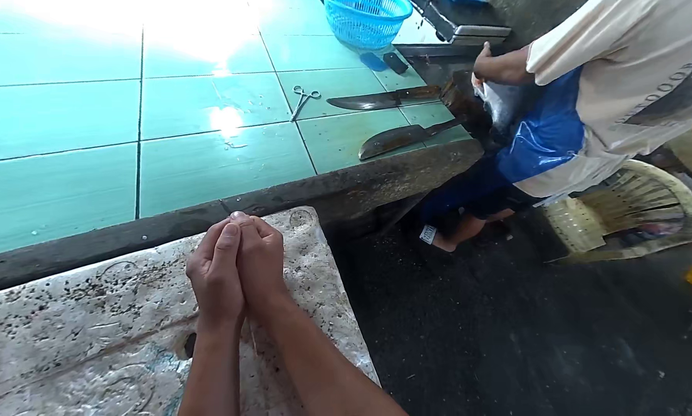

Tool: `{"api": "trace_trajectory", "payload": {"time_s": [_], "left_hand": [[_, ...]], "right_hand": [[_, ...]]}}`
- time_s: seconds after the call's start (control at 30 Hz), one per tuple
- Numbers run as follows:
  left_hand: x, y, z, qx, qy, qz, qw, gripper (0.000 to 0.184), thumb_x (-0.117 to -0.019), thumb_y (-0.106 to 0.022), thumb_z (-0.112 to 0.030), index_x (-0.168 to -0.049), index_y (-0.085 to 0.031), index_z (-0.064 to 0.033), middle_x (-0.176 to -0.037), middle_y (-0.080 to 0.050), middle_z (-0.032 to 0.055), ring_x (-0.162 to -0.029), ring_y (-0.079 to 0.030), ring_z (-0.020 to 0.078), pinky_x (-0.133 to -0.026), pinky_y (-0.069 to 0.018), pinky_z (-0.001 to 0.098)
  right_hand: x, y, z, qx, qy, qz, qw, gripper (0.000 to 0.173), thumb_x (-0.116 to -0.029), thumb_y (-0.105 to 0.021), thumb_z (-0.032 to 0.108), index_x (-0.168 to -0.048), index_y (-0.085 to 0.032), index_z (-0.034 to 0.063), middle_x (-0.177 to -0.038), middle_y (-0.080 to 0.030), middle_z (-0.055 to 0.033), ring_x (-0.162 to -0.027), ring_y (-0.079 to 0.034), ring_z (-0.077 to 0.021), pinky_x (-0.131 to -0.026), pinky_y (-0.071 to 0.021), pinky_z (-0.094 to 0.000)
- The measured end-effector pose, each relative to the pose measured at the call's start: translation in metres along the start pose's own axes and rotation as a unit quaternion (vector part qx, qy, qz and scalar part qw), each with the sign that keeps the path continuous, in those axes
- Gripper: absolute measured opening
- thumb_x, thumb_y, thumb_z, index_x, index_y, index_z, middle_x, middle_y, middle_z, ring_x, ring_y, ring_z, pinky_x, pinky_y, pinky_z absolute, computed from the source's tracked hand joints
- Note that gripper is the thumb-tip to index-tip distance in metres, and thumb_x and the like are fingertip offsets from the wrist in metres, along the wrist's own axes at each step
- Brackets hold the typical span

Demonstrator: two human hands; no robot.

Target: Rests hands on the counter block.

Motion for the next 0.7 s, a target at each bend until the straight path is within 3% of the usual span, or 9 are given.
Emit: {"api": "trace_trajectory", "payload": {"time_s": [0.7], "left_hand": [[-0.0005, 0.0011, -0.0008, 0.001, 0.003, 0.0, 1.0, 0.029, -0.1053, -0.044, -0.026, -0.114, -0.068, -0.0114, -0.093, -0.068, -0.0123, -0.087, -0.065, -0.0048, -0.079, -0.0551, 0.0175]], "right_hand": [[0.0003, 0.0, 0.001, 0.028, 0.007, -0.001, 1.0, 0.042, -0.1089, -0.047, 0.033, -0.08, -0.065, 0.0081, -0.065, -0.055, -0.0017, -0.06, -0.053, -0.0103, -0.056, -0.0447, -0.0292]]}}
Point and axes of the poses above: each hand's wrist, its own x-axis away from the middle knuckle, its own y-axis out of the back of the hand, z = x × y, the point moved 3 cm from there along -x, towards the middle knuckle
